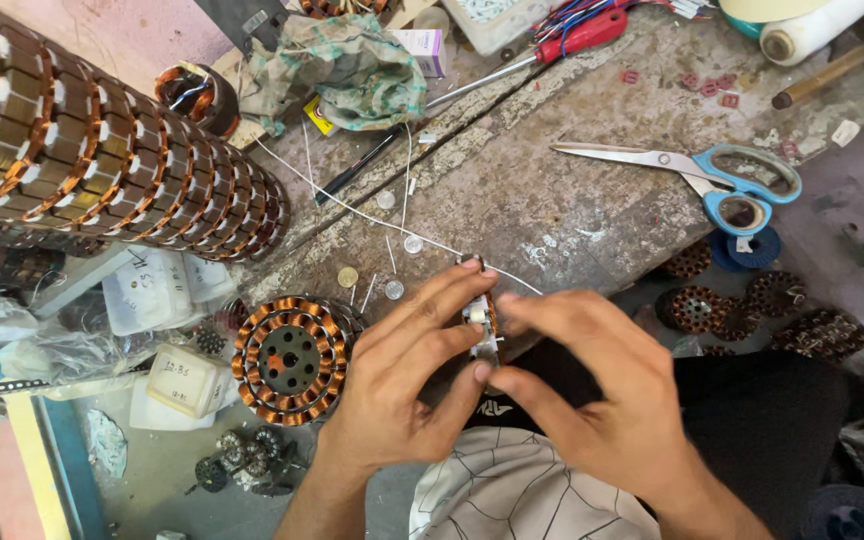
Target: The person assembles electric motor components by inserting wires and securing small parts with scissors and their hands.
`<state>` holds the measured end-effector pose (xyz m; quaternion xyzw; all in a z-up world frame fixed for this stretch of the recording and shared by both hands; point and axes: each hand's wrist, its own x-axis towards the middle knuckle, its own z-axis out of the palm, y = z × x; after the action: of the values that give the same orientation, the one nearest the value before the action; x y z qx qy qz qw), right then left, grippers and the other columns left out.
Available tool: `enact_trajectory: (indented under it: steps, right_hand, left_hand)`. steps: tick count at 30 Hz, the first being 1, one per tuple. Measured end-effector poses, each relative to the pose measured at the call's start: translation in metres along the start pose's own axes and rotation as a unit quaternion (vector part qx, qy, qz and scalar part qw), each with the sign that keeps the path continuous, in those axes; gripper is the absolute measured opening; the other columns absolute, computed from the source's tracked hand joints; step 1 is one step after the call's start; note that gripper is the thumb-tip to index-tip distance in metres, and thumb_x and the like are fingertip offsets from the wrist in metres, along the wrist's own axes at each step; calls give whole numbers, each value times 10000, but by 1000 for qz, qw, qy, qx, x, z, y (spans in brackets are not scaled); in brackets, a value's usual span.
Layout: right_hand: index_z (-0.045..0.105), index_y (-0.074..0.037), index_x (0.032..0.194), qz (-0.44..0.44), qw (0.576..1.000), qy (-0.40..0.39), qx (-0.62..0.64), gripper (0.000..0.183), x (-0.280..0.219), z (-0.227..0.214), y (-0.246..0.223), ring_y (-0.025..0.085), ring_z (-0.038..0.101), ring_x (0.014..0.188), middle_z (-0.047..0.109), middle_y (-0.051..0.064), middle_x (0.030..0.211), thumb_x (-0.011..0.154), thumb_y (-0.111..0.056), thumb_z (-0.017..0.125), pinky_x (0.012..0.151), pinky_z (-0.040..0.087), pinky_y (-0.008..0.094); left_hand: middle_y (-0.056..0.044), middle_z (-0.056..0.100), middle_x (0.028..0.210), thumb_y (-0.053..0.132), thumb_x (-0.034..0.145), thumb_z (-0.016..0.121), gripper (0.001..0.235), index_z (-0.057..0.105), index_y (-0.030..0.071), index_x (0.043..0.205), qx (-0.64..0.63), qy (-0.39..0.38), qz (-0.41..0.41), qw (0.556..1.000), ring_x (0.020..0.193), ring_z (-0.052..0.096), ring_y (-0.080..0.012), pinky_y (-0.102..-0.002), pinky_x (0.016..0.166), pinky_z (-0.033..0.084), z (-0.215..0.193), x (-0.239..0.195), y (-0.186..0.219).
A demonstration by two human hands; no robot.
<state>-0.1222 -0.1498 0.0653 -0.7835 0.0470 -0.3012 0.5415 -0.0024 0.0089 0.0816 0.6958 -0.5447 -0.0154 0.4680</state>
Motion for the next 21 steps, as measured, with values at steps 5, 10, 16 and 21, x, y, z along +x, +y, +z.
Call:
enact_trajectory:
  steps: [5,10,16,21]
  right_hand:
    - [727,-31,1003,-13,1000,-11,-8,179,5,0,-3,189,721,898,723,75,925,844,-11,805,812,576,299]
    - [721,-11,1032,35,991,0,126,193,-1,-1,5,193,697,953,741,94,976,854,29,782,874,555,310]
    - [756,-27,1011,68,996,-44,45,258,-4,-6,10,120,595,734,662,32,792,766,-21,838,700,492,250]
    - [773,-50,949,64,998,-4,25,174,-5,5,13,92,526,699,649,-3,752,790,-38,841,645,432,235]
  left_hand:
    - [-259,645,1359,25,868,744,201,642,-21,1035,22,7,-4,1000,1349,633,-433,-480,1133,531,2,3,3]
    - [-277,625,1379,5,876,713,144,667,-7,1012,55,7,-1,998,1356,615,-443,-489,1134,518,2,0,1]
    - [-256,641,1368,1,933,684,99,617,-2,1006,79,15,-3,997,1352,627,-430,-519,1162,505,8,-1,0]
    - [-264,634,1364,16,941,687,120,593,2,1015,82,26,0,996,1346,622,-441,-527,1156,503,11,-1,1]
